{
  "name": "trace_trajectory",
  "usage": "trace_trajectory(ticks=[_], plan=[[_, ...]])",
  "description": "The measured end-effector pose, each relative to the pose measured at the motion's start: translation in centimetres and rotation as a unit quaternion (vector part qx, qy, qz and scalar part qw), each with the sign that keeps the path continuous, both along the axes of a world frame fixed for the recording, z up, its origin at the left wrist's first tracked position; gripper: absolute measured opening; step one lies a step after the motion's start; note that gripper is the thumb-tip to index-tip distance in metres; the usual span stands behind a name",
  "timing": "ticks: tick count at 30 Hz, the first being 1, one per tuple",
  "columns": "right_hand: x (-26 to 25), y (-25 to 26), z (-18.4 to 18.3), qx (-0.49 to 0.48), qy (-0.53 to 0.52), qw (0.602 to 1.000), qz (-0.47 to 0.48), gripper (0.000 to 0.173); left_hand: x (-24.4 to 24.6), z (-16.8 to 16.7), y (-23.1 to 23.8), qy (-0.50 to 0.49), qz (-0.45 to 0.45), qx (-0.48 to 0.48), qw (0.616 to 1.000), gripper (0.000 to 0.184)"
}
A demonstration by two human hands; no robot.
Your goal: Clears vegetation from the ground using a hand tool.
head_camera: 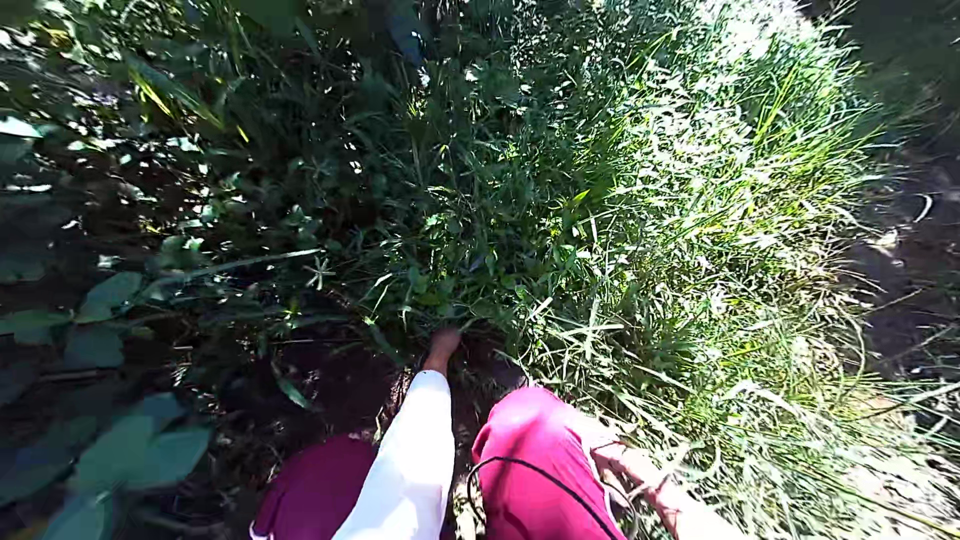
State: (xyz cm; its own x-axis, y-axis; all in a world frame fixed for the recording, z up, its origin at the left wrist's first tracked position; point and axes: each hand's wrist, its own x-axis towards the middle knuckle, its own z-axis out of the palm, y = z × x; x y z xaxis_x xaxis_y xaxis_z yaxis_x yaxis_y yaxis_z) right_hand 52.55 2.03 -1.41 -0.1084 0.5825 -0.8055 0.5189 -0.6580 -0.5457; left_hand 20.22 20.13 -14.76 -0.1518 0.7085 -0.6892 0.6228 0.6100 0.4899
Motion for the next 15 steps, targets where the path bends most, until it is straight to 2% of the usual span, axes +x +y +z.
trace_trajectory(ticks=[1, 2, 3, 4, 5, 7, 9, 11, 13, 15], plan=[[-0.7, 0.4, 0.5, 0.009, -0.028, 1.000, 0.000, 0.029, -0.1, 0.1, -0.2, -0.010, 0.030, 0.007, 0.999, 0.047], [-0.2, -0.1, -0.6, 0.072, -0.055, 0.995, 0.048, 0.033, 0.0, -0.8, -0.6, -0.016, 0.057, 0.018, 0.998, 0.046], [1.8, -2.2, -4.9, 0.244, -0.056, 0.963, 0.096, 0.039, 0.1, -1.1, -1.1, -0.026, 0.073, 0.021, 0.997, 0.045], [2.6, -2.4, -4.5, 0.133, -0.089, 0.977, 0.143, 0.045, 0.0, -1.2, -1.6, -0.039, 0.079, 0.017, 0.996, 0.045], [3.6, -3.2, -4.7, 0.039, -0.120, 0.981, 0.150, 0.045, -0.1, -1.0, -2.2, -0.050, 0.080, 0.007, 0.995, 0.045], [5.9, -4.7, -6.3, -0.040, -0.150, 0.975, 0.158, 0.043, 0.0, -0.7, -2.0, -0.062, 0.097, 0.017, 0.993, 0.042], [5.6, -4.5, -7.0, -0.052, -0.124, 0.981, 0.139, 0.040, -0.1, -0.6, -1.9, -0.068, 0.118, 0.021, 0.991, 0.043], [1.3, -0.9, -6.2, -0.050, -0.086, 0.988, 0.116, 0.040, -0.4, -0.2, -1.8, -0.085, 0.131, -0.005, 0.988, 0.044], [-1.9, 2.1, -5.8, -0.033, -0.092, 0.987, 0.131, 0.042, -0.3, -1.1, -1.4, -0.111, 0.199, -0.011, 0.974, 0.045], [-3.0, 3.1, -3.7, 0.000, -0.128, 0.978, 0.166, 0.041, 0.3, -2.1, -0.6, -0.139, 0.277, -0.009, 0.951, 0.042]])
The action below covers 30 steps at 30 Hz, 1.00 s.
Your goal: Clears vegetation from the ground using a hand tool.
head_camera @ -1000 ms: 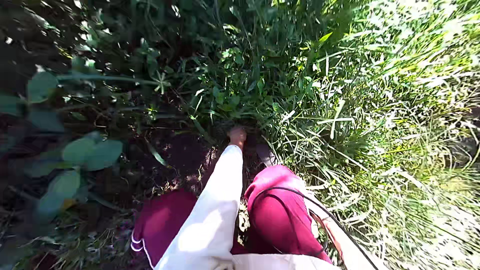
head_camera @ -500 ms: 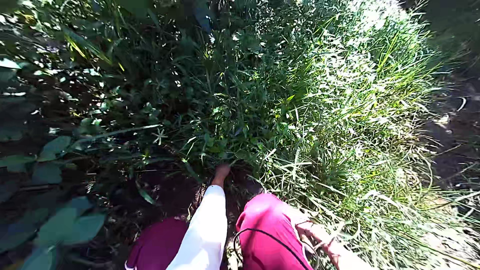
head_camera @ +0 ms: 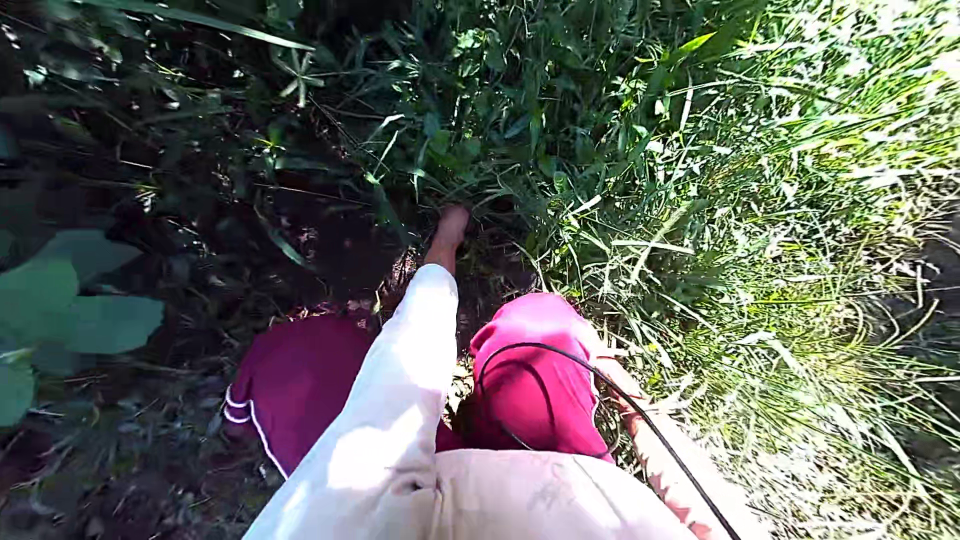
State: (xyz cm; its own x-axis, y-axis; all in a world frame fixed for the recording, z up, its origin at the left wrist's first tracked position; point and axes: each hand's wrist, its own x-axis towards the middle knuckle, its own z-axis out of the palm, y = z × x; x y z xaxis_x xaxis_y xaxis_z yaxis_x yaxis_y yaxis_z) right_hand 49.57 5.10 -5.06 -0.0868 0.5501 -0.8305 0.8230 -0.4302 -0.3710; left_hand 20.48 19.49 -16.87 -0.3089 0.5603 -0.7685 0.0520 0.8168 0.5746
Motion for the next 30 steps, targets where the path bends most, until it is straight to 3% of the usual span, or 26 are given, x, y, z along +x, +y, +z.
trace_trajectory(ticks=[3, 7, 11, 14, 16, 17, 19, 22, 27, 30], plan=[[3.3, -2.3, -1.0, 0.010, -0.036, 0.999, 0.018, 0.044, 1.0, -1.7, -0.7, -0.052, 0.108, 0.031, 0.992, 0.042], [9.5, -8.7, -4.5, 0.017, 0.069, 0.989, -0.130, 0.036, 0.3, 0.4, -0.5, -0.047, 0.081, 0.021, 0.995, 0.044], [0.8, 0.3, -0.2, -0.097, 0.066, 0.978, -0.171, 0.035, -0.5, -0.5, -0.3, -0.040, 0.085, 0.010, 0.996, 0.041], [-0.2, 0.0, -6.8, 0.164, 0.135, 0.975, -0.059, 0.041, -1.1, 0.5, 0.2, -0.066, 0.147, 0.025, 0.987, 0.031], [-0.8, 0.2, -2.0, 0.044, 0.033, 0.998, -0.025, 0.044, -0.9, 1.4, -0.6, -0.103, 0.183, 0.040, 0.977, 0.033], [-0.5, -0.2, -0.7, -0.020, -0.009, 1.000, -0.012, 0.047, -0.9, 1.4, -1.0, -0.115, 0.213, 0.050, 0.969, 0.034], [2.7, -3.7, -2.4, 0.007, -0.039, 0.999, -0.014, 0.043, -0.9, 1.0, -1.7, -0.141, 0.277, 0.093, 0.946, 0.035], [7.1, -8.1, -3.7, 0.055, 0.007, 0.996, -0.065, 0.037, -1.5, 0.5, -2.1, -0.184, 0.335, 0.183, 0.906, 0.031], [6.4, -4.6, -1.5, 0.123, 0.057, 0.988, -0.072, 0.037, -5.2, 4.1, -3.3, -0.190, 0.441, 0.253, 0.840, 0.034], [3.3, -0.3, 2.5, 0.159, 0.109, 0.974, -0.115, 0.034, -11.7, 7.1, -4.7, -0.079, 0.461, 0.387, 0.795, 0.035]])
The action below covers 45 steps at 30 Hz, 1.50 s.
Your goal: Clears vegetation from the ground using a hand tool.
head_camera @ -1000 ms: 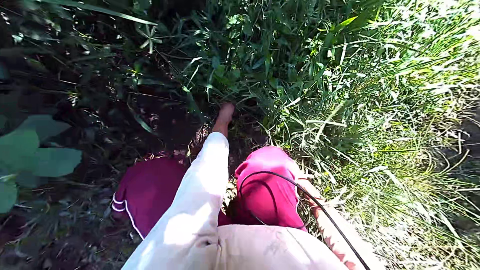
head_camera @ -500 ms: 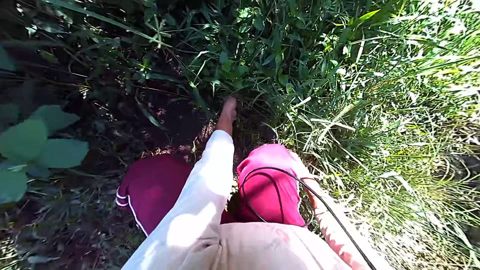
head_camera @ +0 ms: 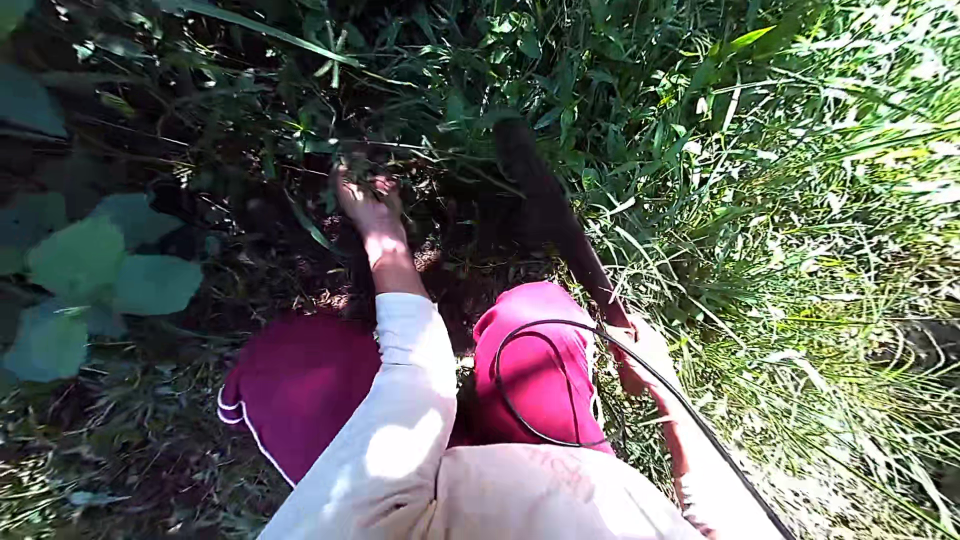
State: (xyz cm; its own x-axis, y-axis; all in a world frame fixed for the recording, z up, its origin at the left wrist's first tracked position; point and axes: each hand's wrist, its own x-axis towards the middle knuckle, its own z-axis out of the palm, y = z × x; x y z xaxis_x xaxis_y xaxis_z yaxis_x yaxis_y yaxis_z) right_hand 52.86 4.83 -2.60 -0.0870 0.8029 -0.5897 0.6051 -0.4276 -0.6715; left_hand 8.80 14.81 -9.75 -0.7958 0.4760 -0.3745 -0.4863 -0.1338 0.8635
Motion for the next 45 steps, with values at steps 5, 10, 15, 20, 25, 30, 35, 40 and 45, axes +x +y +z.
trace_trajectory(ticks=[5, 10, 15, 20, 25, 30, 35, 40, 45], plan=[[-6.7, 6.3, 0.0, 0.152, 0.190, 0.962, -0.125, 0.032, -8.0, 5.1, 1.0, 0.280, -0.006, -0.396, 0.874, 0.051], [-9.0, 6.1, -7.9, 0.121, 0.057, 0.990, -0.048, 0.049, -6.1, 9.5, 1.2, 0.393, -0.161, -0.389, 0.818, 0.063], [-4.0, 3.8, -9.9, -0.058, -0.019, 0.998, 0.017, 0.034, 2.1, 6.4, 1.2, 0.333, -0.419, -0.361, 0.764, 0.030], [5.2, -2.8, -1.3, -0.206, -0.020, 0.978, -0.013, 0.035, 3.8, -0.1, -1.3, 0.268, -0.435, -0.553, 0.658, 0.039], [4.5, -5.8, -1.3, -0.239, -0.027, 0.970, 0.045, 0.032, 4.9, -1.8, -0.8, 0.253, -0.422, -0.520, 0.698, 0.073], [-1.4, -4.9, 0.5, -0.156, 0.012, 0.988, 0.022, 0.039, 10.2, -6.5, 1.5, 0.276, -0.516, -0.511, 0.630, 0.116], [4.8, -5.3, -2.8, -0.282, 0.043, 0.957, 0.049, 0.029, 10.0, -7.6, 0.9, 0.354, -0.564, -0.495, 0.558, 0.051], [1.4, -3.0, -9.7, 0.025, 0.196, 0.973, 0.121, 0.037, 8.0, -7.9, 0.4, 0.350, -0.530, -0.458, 0.622, 0.040], [-0.2, -1.8, -4.6, -0.076, -0.092, 0.979, 0.165, 0.043, 3.6, -7.3, -4.0, 0.200, -0.213, -0.470, 0.833, 0.037]])
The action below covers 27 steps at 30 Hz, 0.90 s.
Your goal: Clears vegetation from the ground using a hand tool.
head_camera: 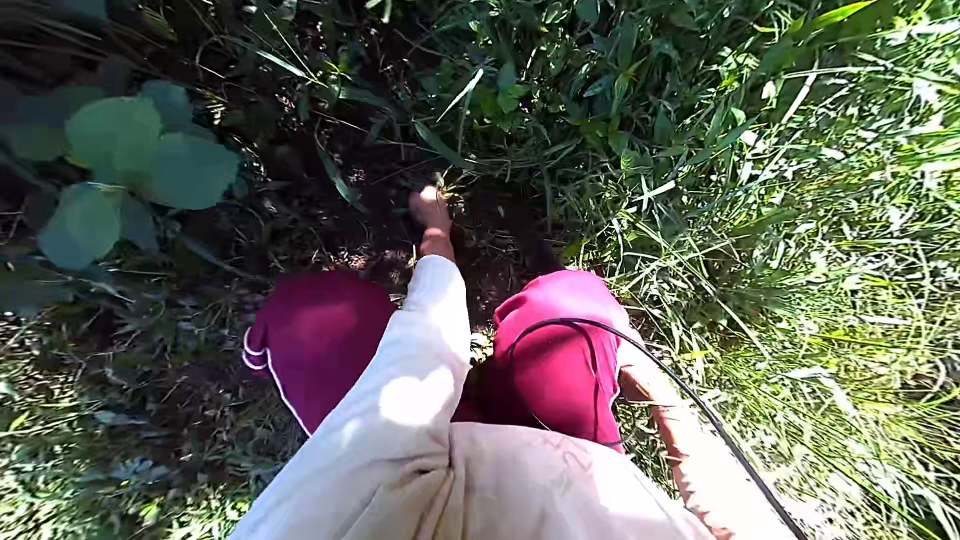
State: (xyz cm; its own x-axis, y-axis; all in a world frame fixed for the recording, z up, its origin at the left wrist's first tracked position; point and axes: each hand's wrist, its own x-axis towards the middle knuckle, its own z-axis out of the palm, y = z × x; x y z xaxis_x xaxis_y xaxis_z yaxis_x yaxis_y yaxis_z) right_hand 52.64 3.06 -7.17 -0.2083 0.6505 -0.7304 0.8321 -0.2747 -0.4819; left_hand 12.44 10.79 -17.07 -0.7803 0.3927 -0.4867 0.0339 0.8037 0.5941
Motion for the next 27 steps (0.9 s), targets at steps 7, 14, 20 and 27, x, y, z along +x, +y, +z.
trace_trajectory(ticks=[7, 14, 20, 27], plan=[[4.4, -1.3, 3.3, -0.201, 0.059, 0.973, -0.098, 0.024, -4.4, 0.5, 0.0, -0.020, 0.110, 0.078, 0.991, 0.043], [-1.6, 2.3, 2.0, -0.236, 0.084, 0.952, -0.176, 0.045, -0.9, -2.7, 5.9, 0.010, -0.271, -0.079, 0.959, 0.097], [-1.2, 3.9, 2.9, -0.172, 0.049, 0.981, -0.072, 0.029, -0.8, -2.7, 7.9, 0.031, -0.363, -0.027, 0.931, 0.075], [-4.9, 9.4, 2.3, -0.138, -0.060, 0.983, 0.101, 0.044, -2.4, -2.5, 8.1, -0.128, 0.036, 0.170, 0.976, 0.056]])
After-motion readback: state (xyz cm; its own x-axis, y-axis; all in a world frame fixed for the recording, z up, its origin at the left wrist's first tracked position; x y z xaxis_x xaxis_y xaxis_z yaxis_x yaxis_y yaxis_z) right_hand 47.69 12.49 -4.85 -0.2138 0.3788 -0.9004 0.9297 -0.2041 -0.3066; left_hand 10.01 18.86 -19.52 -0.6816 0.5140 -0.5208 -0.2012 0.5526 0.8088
